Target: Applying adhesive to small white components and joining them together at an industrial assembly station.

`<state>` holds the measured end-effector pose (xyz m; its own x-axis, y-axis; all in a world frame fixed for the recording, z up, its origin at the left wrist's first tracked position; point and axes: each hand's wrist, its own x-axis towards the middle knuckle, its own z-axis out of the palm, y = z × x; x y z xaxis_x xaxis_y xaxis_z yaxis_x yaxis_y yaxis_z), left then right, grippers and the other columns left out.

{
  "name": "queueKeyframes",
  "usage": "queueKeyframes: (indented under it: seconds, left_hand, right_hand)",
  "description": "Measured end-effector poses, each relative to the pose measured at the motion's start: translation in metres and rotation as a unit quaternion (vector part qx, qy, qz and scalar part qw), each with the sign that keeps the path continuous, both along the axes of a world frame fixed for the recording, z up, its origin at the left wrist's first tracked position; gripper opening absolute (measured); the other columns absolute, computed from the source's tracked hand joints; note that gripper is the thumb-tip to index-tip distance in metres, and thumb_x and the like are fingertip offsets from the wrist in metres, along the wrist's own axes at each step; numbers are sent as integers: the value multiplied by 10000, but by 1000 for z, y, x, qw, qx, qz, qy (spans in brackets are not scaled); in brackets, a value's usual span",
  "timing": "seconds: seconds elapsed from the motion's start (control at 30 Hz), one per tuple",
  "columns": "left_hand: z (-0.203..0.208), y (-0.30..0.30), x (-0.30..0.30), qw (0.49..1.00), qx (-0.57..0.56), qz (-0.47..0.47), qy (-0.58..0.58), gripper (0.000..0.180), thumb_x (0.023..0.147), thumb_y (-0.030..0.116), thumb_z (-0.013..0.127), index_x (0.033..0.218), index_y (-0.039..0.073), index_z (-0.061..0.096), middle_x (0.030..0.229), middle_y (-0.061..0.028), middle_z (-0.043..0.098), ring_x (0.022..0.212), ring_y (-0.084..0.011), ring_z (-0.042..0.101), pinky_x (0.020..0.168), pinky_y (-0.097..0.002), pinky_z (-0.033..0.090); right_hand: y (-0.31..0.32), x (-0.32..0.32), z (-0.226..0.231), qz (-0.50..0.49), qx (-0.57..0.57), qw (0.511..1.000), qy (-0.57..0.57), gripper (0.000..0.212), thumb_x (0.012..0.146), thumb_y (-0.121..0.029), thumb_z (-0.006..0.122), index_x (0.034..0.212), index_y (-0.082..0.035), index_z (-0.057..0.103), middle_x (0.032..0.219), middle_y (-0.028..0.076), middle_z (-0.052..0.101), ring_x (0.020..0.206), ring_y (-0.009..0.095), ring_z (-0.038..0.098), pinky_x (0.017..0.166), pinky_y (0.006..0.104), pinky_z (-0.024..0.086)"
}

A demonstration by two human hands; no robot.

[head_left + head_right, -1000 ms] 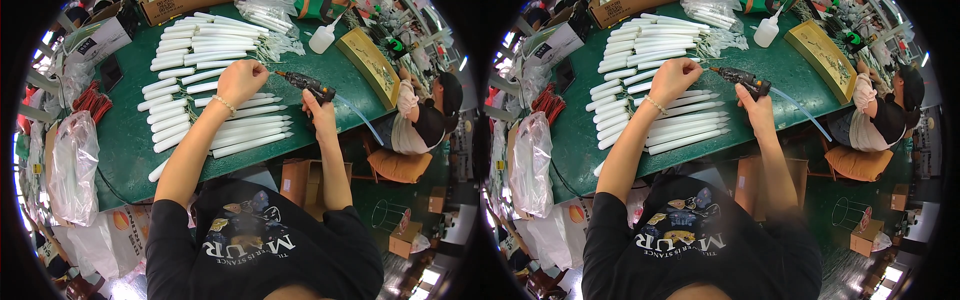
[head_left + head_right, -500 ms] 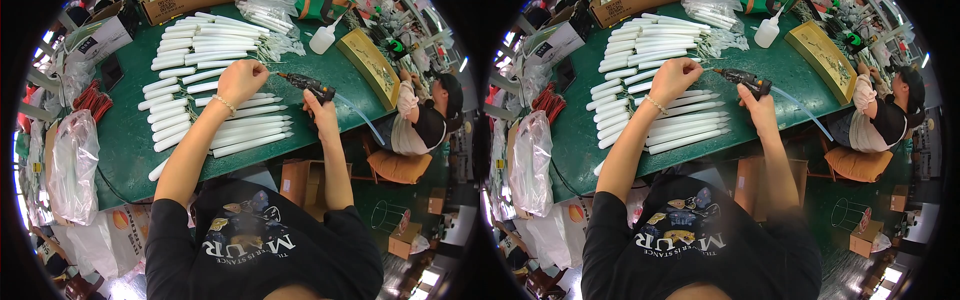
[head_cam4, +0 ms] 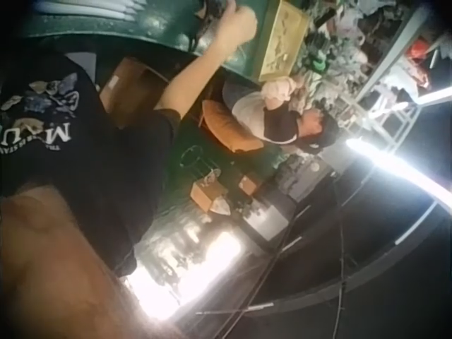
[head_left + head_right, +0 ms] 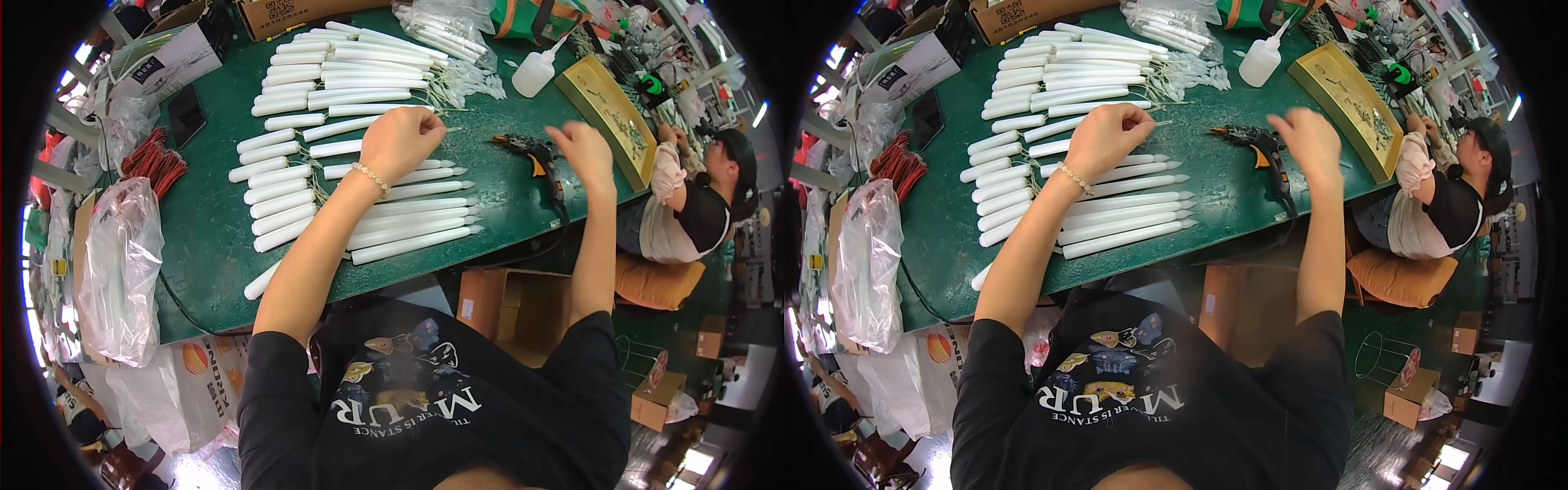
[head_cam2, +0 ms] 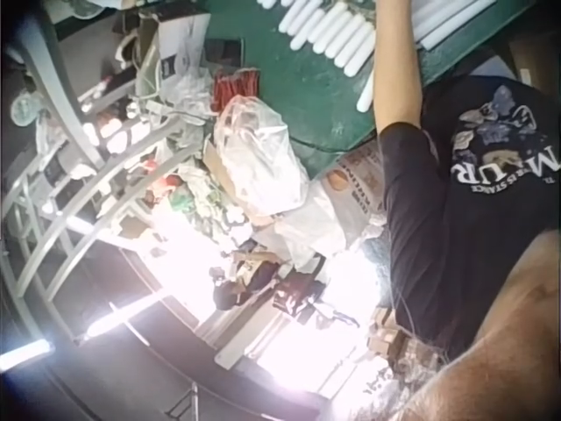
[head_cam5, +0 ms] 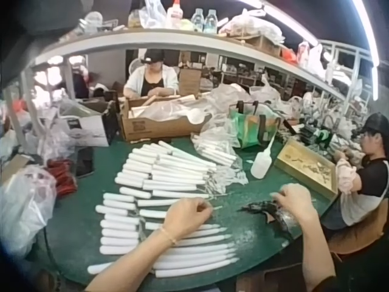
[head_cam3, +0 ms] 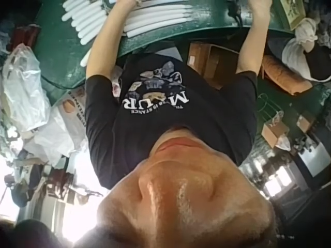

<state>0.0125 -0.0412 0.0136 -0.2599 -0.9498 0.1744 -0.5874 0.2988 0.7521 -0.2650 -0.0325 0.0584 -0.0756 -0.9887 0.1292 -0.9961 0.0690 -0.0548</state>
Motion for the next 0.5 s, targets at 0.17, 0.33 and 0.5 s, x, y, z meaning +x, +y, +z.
queueKeyframes:
  seconds: [0.17, 0.33, 0.5]
  left_hand:
    - [0, 2, -2, 1000, 1, -14, 6, 218, 776, 248, 608, 830, 47, 674, 721, -80, 654, 658, -177, 623, 627, -274, 478]
    - [1, 4, 0, 1000, 3, -13, 6, 219, 779, 248, 607, 834, 47, 673, 717, -82, 653, 657, -175, 623, 624, -273, 477]
    - [3, 3, 1, 999, 7, -29, 15, 229, 787, 247, 604, 842, 33, 667, 715, -76, 648, 651, -154, 611, 626, -264, 472]
  right_hand:
    - [-75, 17, -40, 184, -90, 969, -136, 207, 809, -255, 591, 832, -50, 610, 781, 120, 639, 756, 297, 607, 651, 384, 465]
    - [-103, 33, -56, 165, -45, 984, -51, 185, 791, -239, 604, 820, -57, 610, 778, 136, 634, 768, 321, 605, 670, 404, 475]
    - [-102, 23, -51, 161, 5, 985, 69, 181, 779, -187, 582, 821, -11, 581, 765, 163, 621, 763, 339, 596, 668, 412, 476]
